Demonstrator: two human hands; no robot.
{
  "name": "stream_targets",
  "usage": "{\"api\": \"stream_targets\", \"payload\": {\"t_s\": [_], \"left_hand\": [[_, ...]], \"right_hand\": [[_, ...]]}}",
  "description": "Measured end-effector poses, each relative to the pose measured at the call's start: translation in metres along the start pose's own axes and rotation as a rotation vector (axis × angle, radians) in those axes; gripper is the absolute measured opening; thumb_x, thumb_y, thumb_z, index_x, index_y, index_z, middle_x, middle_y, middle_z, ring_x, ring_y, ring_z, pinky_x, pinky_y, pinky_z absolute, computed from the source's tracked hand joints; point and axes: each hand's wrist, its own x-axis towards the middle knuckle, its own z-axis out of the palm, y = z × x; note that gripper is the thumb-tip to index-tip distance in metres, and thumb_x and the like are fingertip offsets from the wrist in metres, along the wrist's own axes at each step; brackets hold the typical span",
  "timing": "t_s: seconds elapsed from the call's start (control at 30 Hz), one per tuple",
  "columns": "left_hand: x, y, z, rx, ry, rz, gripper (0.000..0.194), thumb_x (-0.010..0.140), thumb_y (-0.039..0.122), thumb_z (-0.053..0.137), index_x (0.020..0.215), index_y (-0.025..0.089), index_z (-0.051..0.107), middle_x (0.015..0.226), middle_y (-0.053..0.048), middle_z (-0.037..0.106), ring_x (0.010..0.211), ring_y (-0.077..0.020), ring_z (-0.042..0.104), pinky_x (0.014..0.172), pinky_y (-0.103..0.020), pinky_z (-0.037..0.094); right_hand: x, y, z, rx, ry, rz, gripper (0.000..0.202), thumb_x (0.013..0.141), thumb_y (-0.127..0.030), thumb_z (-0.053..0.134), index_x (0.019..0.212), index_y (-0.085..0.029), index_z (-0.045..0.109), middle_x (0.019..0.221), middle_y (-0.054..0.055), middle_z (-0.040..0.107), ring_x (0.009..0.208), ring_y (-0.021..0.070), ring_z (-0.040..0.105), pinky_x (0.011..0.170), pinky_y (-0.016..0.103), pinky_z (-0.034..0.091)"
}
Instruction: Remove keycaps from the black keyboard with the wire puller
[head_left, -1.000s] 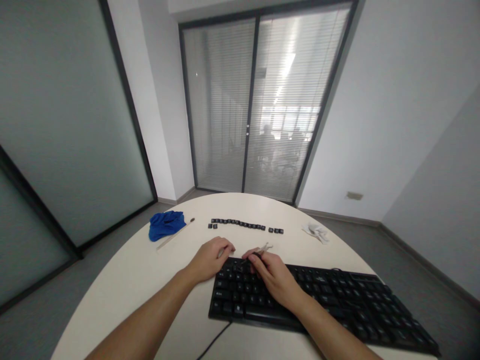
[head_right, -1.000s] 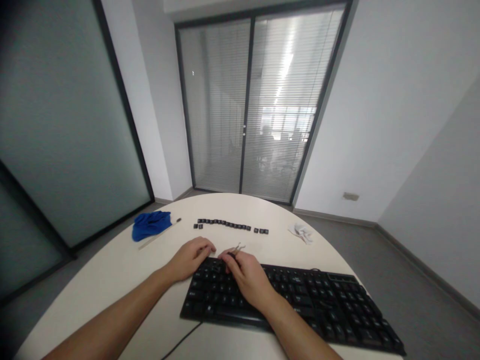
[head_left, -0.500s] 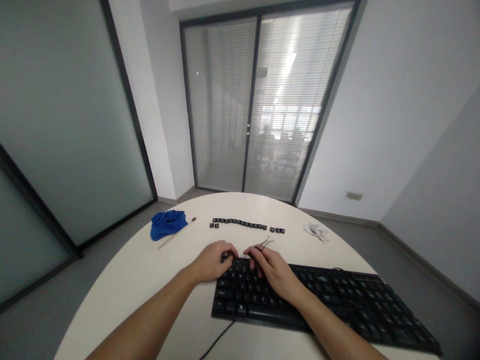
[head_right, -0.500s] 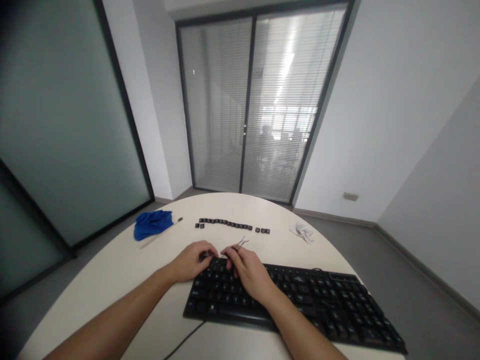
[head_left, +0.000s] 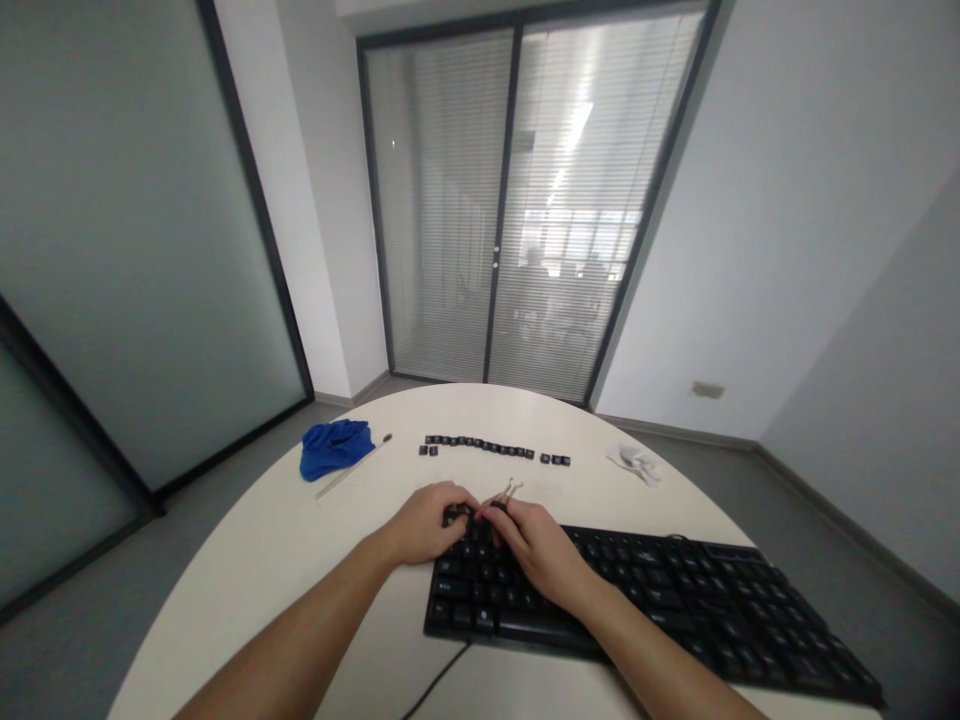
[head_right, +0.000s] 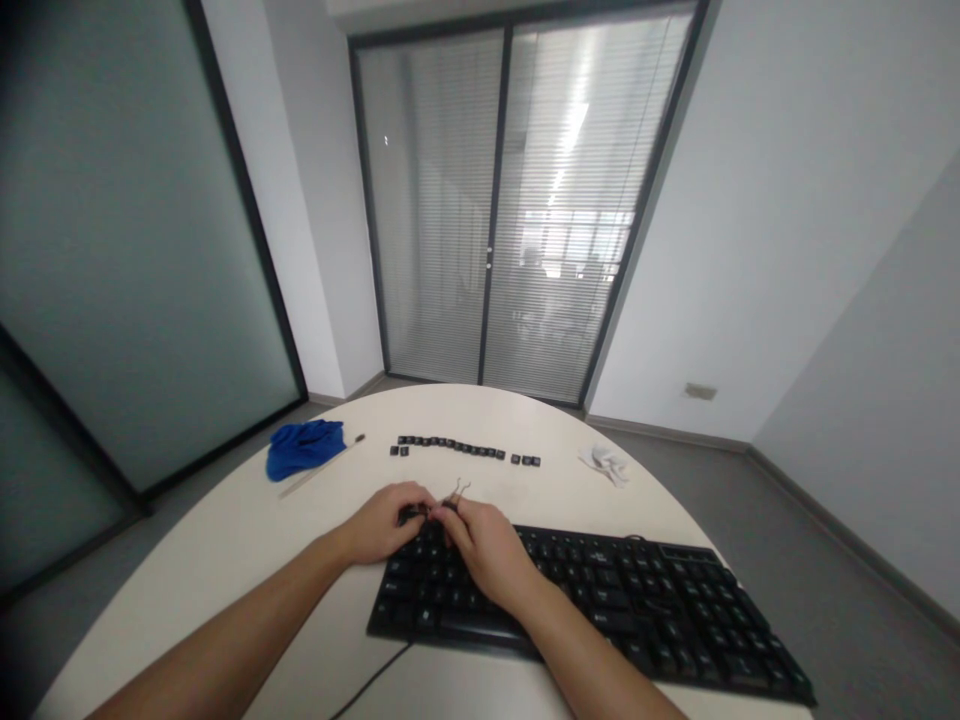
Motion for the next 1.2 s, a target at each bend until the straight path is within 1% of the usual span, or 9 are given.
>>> {"api": "stream_targets", "payload": {"t_s": [0.13, 0.23, 0.3, 0.4, 0.57, 0.67, 0.8, 1.03, 1.2], "left_hand": [[-0.001, 0.004, -0.004, -0.109, -0.048, 0.086, 0.023, 0.078, 0.020, 0.061, 0.100, 0.021, 0.069, 0.101, -0.005, 0.070, 0.097, -0.0199, 0.061, 0.092, -0.031, 0.044], [0.000, 0.005, -0.003, -0.187, -0.059, 0.091, 0.021, 0.079, 0.023, 0.064, 0.099, 0.020, 0.071, 0.107, -0.006, 0.070, 0.100, -0.0197, 0.062, 0.095, -0.030, 0.044], [0.000, 0.004, -0.003, -0.215, -0.051, 0.066, 0.023, 0.080, 0.024, 0.064, 0.102, 0.019, 0.070, 0.107, -0.006, 0.071, 0.099, -0.0196, 0.063, 0.093, -0.030, 0.045], [0.000, 0.005, -0.003, -0.215, -0.027, 0.028, 0.032, 0.076, 0.024, 0.068, 0.108, 0.019, 0.068, 0.104, -0.005, 0.071, 0.095, -0.0199, 0.064, 0.090, -0.030, 0.047], [0.002, 0.011, 0.002, -0.218, 0.037, 0.009, 0.020, 0.080, 0.024, 0.063, 0.097, 0.018, 0.071, 0.097, -0.006, 0.072, 0.091, -0.0194, 0.064, 0.086, -0.029, 0.047], [0.003, 0.014, 0.007, -0.201, 0.067, -0.024, 0.018, 0.080, 0.024, 0.062, 0.094, 0.018, 0.071, 0.094, -0.005, 0.072, 0.088, -0.0188, 0.064, 0.084, -0.028, 0.047], [0.004, 0.017, 0.008, -0.195, 0.057, -0.061, 0.017, 0.084, 0.029, 0.059, 0.090, 0.019, 0.072, 0.091, -0.004, 0.072, 0.087, -0.0188, 0.064, 0.084, -0.028, 0.047], [0.004, 0.018, 0.006, -0.255, 0.039, -0.063, 0.022, 0.086, 0.035, 0.059, 0.092, 0.020, 0.074, 0.093, -0.003, 0.073, 0.089, -0.0191, 0.064, 0.085, -0.028, 0.046], [0.006, 0.019, 0.009, -0.386, 0.048, -0.110, 0.026, 0.088, 0.034, 0.056, 0.102, 0.018, 0.072, 0.095, -0.004, 0.074, 0.091, -0.0199, 0.065, 0.087, -0.031, 0.047]], "right_hand": [[0.002, 0.009, -0.002, 0.212, 0.046, 0.052, 0.042, 0.097, -0.050, 0.035, 0.089, -0.019, 0.061, 0.067, -0.001, 0.056, 0.058, 0.0126, 0.051, 0.058, 0.023, 0.040], [0.004, 0.016, -0.005, 0.356, 0.097, 0.106, 0.042, 0.097, -0.052, 0.034, 0.101, -0.018, 0.059, 0.068, -0.002, 0.055, 0.049, 0.0097, 0.044, 0.050, 0.022, 0.037], [0.005, 0.018, -0.005, 0.384, 0.083, 0.105, 0.043, 0.096, -0.052, 0.036, 0.103, -0.017, 0.059, 0.068, -0.002, 0.056, 0.048, 0.0092, 0.044, 0.049, 0.022, 0.037], [0.004, 0.018, -0.004, 0.371, 0.072, 0.098, 0.043, 0.096, -0.053, 0.037, 0.102, -0.017, 0.060, 0.068, -0.002, 0.056, 0.049, 0.0090, 0.045, 0.050, 0.021, 0.037], [0.002, 0.015, -0.004, 0.345, 0.073, 0.099, 0.044, 0.096, -0.054, 0.038, 0.103, -0.017, 0.061, 0.071, -0.001, 0.056, 0.051, 0.0098, 0.046, 0.050, 0.022, 0.038], [0.001, 0.014, -0.005, 0.328, 0.062, 0.090, 0.043, 0.095, -0.054, 0.038, 0.096, -0.018, 0.063, 0.071, -0.001, 0.057, 0.052, 0.0101, 0.047, 0.051, 0.022, 0.039], [0.002, 0.012, -0.006, 0.303, 0.045, 0.065, 0.045, 0.095, -0.054, 0.038, 0.086, -0.018, 0.063, 0.072, -0.001, 0.057, 0.052, 0.0100, 0.047, 0.052, 0.022, 0.040], [0.002, 0.012, -0.007, 0.295, 0.044, 0.066, 0.044, 0.096, -0.053, 0.038, 0.094, -0.018, 0.064, 0.073, -0.001, 0.058, 0.052, 0.0104, 0.049, 0.053, 0.022, 0.041], [0.002, 0.015, -0.005, 0.221, 0.035, 0.050, 0.049, 0.097, -0.052, 0.036, 0.076, -0.017, 0.064, 0.070, 0.001, 0.061, 0.053, 0.0119, 0.051, 0.059, 0.024, 0.043]]}}
